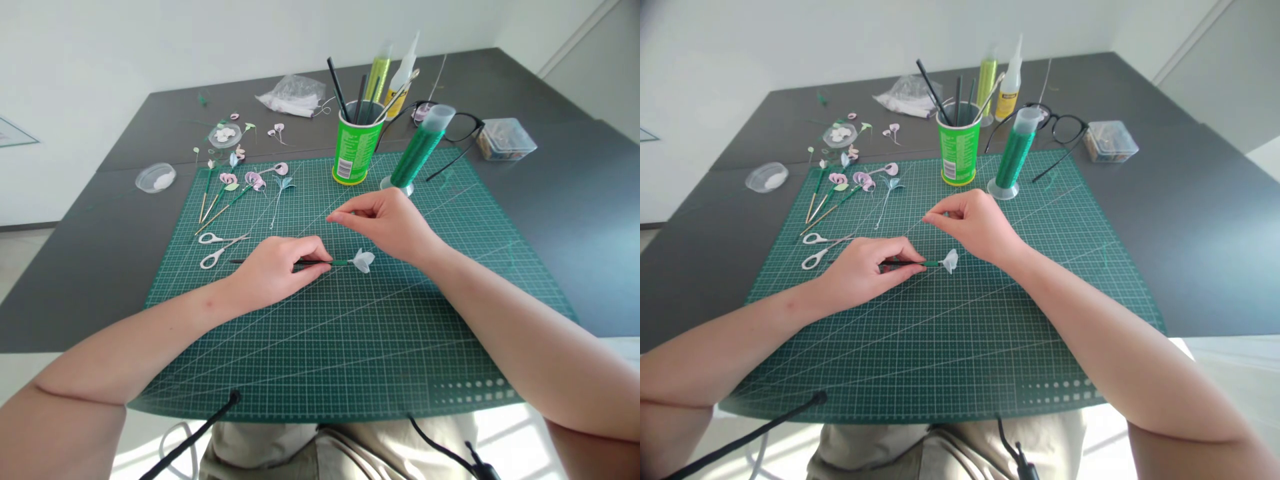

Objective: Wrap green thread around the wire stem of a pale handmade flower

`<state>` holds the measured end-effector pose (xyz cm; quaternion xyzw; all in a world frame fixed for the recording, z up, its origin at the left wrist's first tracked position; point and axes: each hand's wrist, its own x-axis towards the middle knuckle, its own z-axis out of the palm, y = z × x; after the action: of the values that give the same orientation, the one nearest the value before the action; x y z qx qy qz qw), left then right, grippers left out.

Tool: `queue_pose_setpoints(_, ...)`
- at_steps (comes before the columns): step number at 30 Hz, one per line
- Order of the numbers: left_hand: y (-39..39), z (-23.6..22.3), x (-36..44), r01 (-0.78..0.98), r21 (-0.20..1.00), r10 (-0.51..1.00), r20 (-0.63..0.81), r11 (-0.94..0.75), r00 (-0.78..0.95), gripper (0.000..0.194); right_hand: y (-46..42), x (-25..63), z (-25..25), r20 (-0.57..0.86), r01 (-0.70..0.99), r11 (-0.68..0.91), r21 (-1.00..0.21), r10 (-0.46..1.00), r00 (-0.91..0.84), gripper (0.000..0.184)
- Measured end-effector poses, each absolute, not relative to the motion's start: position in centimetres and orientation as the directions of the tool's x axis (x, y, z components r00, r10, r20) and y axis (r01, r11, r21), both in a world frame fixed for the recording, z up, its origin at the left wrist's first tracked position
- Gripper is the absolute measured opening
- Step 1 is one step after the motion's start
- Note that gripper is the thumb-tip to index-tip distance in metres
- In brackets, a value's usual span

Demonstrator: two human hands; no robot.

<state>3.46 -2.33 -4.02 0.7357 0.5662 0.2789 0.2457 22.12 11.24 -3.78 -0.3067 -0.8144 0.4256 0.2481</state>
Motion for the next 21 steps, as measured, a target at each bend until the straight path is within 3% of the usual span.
queue_pose_setpoints(12, -2.7, -3.5, 3.8, 0.674, 0.695, 0.967, 0.217, -0.249, 0.134, 0.006, 11.4, 22.1, -4.0, 0.055, 0.344, 0.448, -0.825, 0.670, -0.741, 0.024)
queue_pose_setpoints(21, -2.9, -3.5, 3.9, 0.698, 0.678, 0.962, 0.266, -0.232, 0.062, 0.009, 12.4, 22.4, -3.8, -0.180, 0.370, 0.204, -0.906, 0.606, -0.775, 0.022)
